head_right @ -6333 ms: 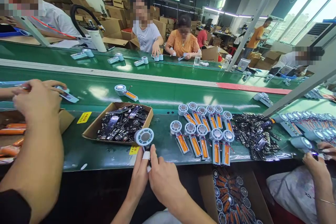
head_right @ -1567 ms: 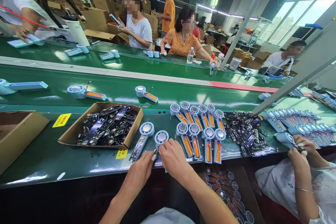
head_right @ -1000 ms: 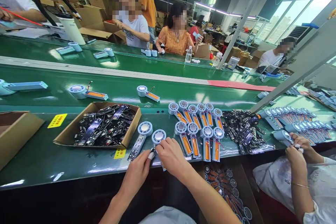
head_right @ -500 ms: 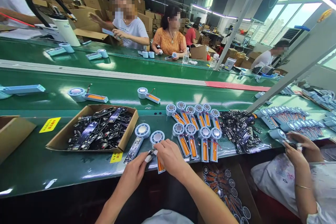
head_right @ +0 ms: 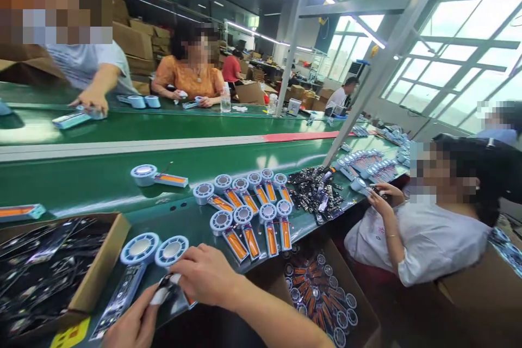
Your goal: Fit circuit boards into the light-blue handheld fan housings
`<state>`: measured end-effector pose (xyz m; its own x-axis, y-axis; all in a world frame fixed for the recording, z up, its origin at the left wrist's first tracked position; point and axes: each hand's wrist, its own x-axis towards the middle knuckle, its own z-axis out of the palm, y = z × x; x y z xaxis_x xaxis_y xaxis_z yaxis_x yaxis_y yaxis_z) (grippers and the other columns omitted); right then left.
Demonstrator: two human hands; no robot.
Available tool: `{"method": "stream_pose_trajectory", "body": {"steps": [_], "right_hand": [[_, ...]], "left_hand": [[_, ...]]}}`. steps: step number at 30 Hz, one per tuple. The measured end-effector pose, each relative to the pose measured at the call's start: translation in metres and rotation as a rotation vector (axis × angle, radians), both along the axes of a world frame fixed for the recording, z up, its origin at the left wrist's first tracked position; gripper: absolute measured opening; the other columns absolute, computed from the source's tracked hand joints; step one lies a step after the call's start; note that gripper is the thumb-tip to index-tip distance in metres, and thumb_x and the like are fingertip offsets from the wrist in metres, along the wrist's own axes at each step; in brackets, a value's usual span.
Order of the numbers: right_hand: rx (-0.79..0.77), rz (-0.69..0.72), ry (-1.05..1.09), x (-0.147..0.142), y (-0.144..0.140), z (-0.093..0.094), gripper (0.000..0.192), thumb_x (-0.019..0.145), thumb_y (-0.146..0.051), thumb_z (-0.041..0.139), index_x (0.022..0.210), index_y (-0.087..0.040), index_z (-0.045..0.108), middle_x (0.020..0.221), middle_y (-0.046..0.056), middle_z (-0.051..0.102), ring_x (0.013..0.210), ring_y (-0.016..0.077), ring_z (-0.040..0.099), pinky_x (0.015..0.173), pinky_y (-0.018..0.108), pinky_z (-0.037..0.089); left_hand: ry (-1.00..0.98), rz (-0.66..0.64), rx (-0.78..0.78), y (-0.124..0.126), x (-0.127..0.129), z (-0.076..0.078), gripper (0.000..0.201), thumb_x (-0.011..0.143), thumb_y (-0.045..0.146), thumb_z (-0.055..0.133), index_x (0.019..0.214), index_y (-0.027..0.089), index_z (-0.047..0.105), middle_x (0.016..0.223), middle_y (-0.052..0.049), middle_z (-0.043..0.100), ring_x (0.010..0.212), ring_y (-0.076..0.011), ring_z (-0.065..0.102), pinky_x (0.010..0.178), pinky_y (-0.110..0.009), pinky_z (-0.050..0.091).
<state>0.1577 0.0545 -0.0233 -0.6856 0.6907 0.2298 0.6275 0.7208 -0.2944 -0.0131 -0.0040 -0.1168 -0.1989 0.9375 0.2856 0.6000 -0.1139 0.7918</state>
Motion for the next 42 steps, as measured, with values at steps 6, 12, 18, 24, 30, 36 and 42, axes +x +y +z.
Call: {"method": "stream_pose_trajectory", "body": {"steps": [6, 12, 18, 24, 30, 36, 42], "right_hand": [[-0.261, -0.306, 0.219, 0.017, -0.022, 0.005, 0.043, 0.091, -0.012, 0.058, 0.133, -0.019, 0.055, 0.121, 0.009, 0.068, 0.109, 0.0209, 0.066, 0.095, 0.031, 0.051], [-0.543, -0.220, 0.339, 0.031, -0.019, -0.001, 0.042, 0.089, -0.010, 0.056, 0.130, -0.020, 0.060, 0.095, 0.003, 0.075, 0.080, 0.0172, 0.070, 0.073, 0.026, 0.053], [-0.431, -0.290, 0.484, 0.024, -0.012, -0.003, 0.018, 0.086, -0.011, 0.061, 0.097, -0.018, 0.074, 0.083, 0.002, 0.071, 0.072, 0.0147, 0.064, 0.066, 0.024, 0.050], [-0.325, -0.290, 0.577, 0.024, 0.000, 0.001, 0.017, 0.092, -0.019, 0.058, 0.099, -0.019, 0.074, 0.092, 0.005, 0.076, 0.080, 0.0181, 0.069, 0.072, 0.028, 0.053], [-0.312, -0.282, 0.552, 0.023, 0.003, 0.002, 0.019, 0.094, -0.019, 0.056, 0.100, -0.019, 0.073, 0.095, 0.006, 0.077, 0.086, 0.0215, 0.072, 0.079, 0.032, 0.054], [-0.425, -0.245, 0.579, 0.020, 0.006, 0.014, 0.017, 0.093, -0.020, 0.056, 0.095, -0.020, 0.073, 0.089, 0.004, 0.076, 0.081, 0.0188, 0.071, 0.075, 0.028, 0.054], [-0.415, -0.224, 0.562, 0.023, 0.005, 0.015, 0.017, 0.093, -0.020, 0.057, 0.095, -0.020, 0.073, 0.093, 0.005, 0.074, 0.087, 0.0194, 0.068, 0.080, 0.030, 0.052]], "left_hand": [[-0.028, 0.078, -0.199, -0.011, 0.000, 0.018, 0.035, 0.083, 0.042, 0.043, 0.104, 0.025, 0.065, 0.074, -0.006, 0.077, 0.069, -0.0296, 0.074, 0.066, -0.041, 0.059], [-0.239, 0.155, -0.195, -0.013, 0.019, 0.038, 0.037, 0.084, 0.043, 0.044, 0.109, 0.019, 0.060, 0.105, -0.014, 0.075, 0.085, -0.0277, 0.075, 0.070, -0.042, 0.061], [-0.257, 0.111, -0.191, -0.015, 0.023, 0.043, 0.037, 0.089, 0.036, 0.042, 0.117, 0.019, 0.059, 0.106, -0.013, 0.073, 0.102, -0.0284, 0.073, 0.075, -0.042, 0.061], [-0.258, 0.070, -0.219, -0.016, 0.025, 0.051, 0.044, 0.090, 0.027, 0.037, 0.128, 0.018, 0.056, 0.106, -0.012, 0.071, 0.081, -0.0215, 0.074, 0.071, -0.037, 0.060], [-0.248, 0.040, -0.227, -0.018, 0.024, 0.056, 0.045, 0.091, 0.024, 0.035, 0.129, 0.017, 0.057, 0.112, -0.012, 0.071, 0.070, -0.0184, 0.072, 0.073, -0.036, 0.060], [-0.166, 0.070, -0.192, -0.017, 0.023, 0.056, 0.046, 0.089, 0.021, 0.034, 0.127, 0.016, 0.059, 0.119, -0.015, 0.069, 0.111, -0.0267, 0.069, 0.094, -0.045, 0.056], [-0.156, 0.050, -0.192, -0.018, 0.027, 0.058, 0.046, 0.089, 0.024, 0.033, 0.126, 0.014, 0.058, 0.119, -0.017, 0.069, 0.119, -0.0284, 0.066, 0.100, -0.048, 0.053]]}}
